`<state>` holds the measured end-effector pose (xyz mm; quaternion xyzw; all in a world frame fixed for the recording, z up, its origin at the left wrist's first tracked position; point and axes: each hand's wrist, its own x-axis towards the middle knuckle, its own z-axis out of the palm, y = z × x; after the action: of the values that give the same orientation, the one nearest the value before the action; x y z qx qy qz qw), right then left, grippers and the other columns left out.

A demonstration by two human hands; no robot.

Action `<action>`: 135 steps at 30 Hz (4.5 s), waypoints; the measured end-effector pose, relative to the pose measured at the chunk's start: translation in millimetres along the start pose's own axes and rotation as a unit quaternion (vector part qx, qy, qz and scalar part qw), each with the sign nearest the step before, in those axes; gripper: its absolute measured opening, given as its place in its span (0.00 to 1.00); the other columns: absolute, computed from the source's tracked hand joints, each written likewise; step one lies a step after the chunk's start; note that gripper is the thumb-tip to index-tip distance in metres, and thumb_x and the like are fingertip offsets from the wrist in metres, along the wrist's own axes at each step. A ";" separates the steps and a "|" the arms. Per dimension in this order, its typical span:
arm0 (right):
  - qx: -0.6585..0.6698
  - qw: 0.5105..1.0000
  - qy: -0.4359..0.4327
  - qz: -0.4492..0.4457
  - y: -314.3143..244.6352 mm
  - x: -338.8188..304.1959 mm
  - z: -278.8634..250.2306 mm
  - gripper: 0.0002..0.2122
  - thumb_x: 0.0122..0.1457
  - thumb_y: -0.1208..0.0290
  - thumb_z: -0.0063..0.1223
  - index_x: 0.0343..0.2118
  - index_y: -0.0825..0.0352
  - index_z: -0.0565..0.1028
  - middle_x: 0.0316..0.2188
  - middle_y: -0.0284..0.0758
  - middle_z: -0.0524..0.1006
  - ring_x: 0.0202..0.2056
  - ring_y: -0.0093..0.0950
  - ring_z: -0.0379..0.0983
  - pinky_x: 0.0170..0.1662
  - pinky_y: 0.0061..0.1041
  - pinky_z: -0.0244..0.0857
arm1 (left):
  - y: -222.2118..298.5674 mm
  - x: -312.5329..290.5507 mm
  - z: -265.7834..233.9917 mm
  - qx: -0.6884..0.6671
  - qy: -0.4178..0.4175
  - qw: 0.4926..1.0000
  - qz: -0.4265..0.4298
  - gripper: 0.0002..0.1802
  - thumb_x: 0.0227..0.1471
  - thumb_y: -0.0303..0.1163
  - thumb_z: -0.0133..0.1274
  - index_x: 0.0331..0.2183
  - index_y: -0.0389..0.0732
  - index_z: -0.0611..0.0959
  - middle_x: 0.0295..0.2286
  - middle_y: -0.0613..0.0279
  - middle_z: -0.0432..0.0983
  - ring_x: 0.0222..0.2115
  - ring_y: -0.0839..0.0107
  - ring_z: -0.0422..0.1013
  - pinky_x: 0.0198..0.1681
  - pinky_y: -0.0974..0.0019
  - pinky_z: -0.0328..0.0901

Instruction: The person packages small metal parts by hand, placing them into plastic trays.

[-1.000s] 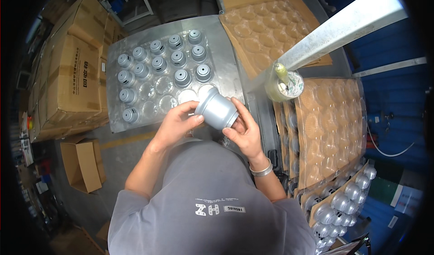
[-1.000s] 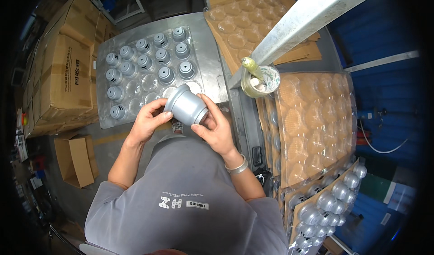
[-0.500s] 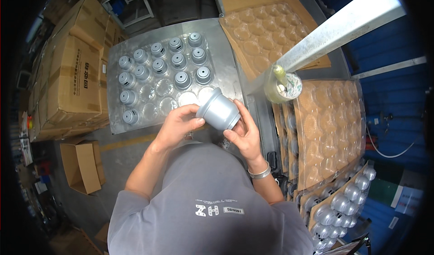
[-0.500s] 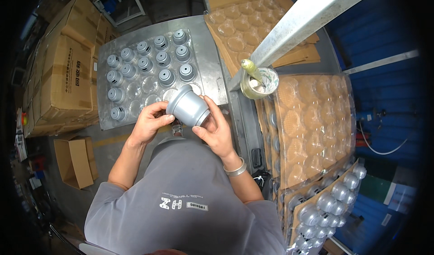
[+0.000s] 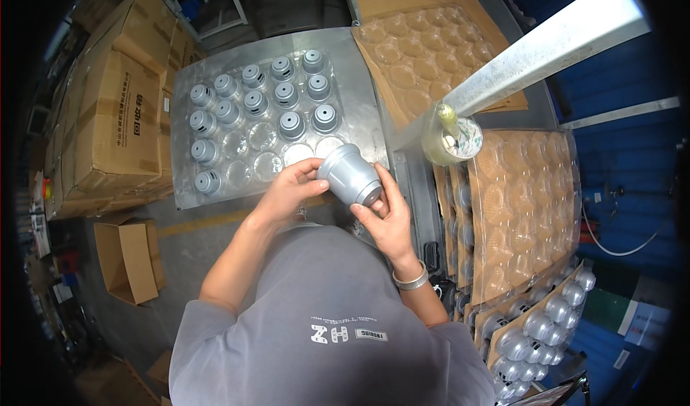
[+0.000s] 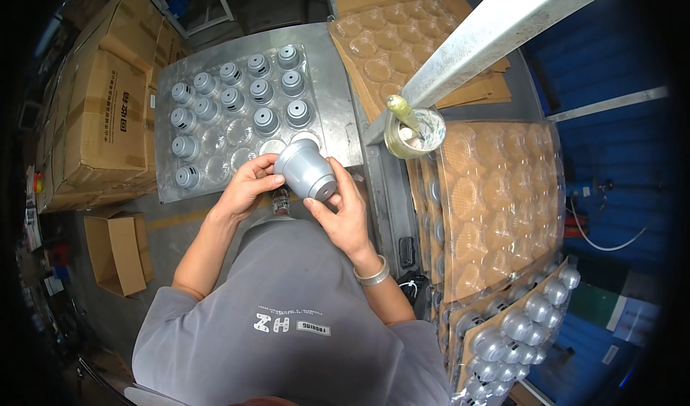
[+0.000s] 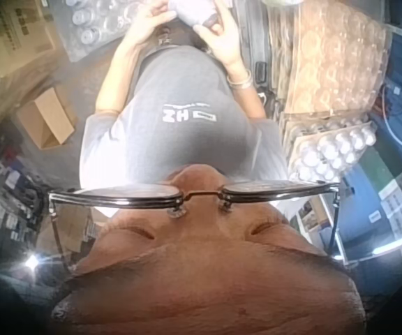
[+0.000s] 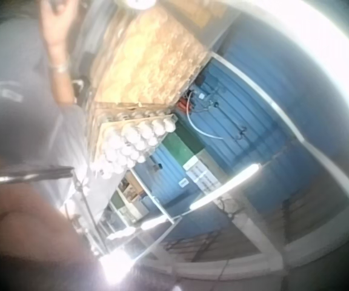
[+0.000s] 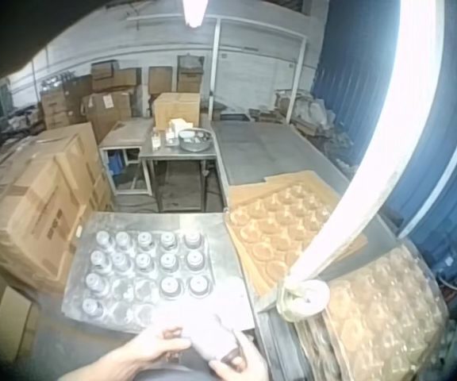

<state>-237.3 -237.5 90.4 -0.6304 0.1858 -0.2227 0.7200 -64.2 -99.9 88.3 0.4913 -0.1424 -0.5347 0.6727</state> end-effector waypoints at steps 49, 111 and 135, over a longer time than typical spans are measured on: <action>0.035 0.993 0.053 0.099 36.5 9.5 -5.4 0.27 0.66 0.67 0.51 0.62 0.75 0.58 0.49 0.40 0.71 0.47 0.25 0.70 0.49 0.24 0.67 | -25.7 93.7 -34.7 0.035 -0.105 0.994 -0.005 0.17 0.55 0.31 0.57 0.45 0.35 0.81 0.40 0.63 0.79 0.43 0.74 0.71 0.52 0.68 0.61; -0.443 0.647 0.528 -0.325 -266.0 -145.3 -160.0 0.33 0.48 0.69 0.67 0.58 0.72 0.66 0.52 0.42 0.71 0.51 0.33 0.70 0.54 0.31 0.65 | -91.2 69.9 -40.3 0.217 0.005 0.976 0.008 0.15 0.59 0.29 0.54 0.47 0.33 0.79 0.37 0.57 0.79 0.38 0.70 0.75 0.44 0.67 0.69; -0.550 0.449 0.593 0.380 -215.3 -371.3 -674.5 0.31 0.46 0.52 0.63 0.50 0.70 0.75 0.48 0.51 0.77 0.52 0.47 0.72 0.55 0.39 0.65 | -132.7 70.2 7.0 0.536 -0.014 0.844 -0.014 0.20 0.56 0.24 0.53 0.50 0.26 0.76 0.46 0.39 0.76 0.49 0.54 0.74 0.54 0.61 0.65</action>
<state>-934.7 -610.8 206.9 -0.4762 0.8725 -0.0977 -0.0490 -119.0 -156.5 -39.7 0.7700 -0.4092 -0.3908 0.2948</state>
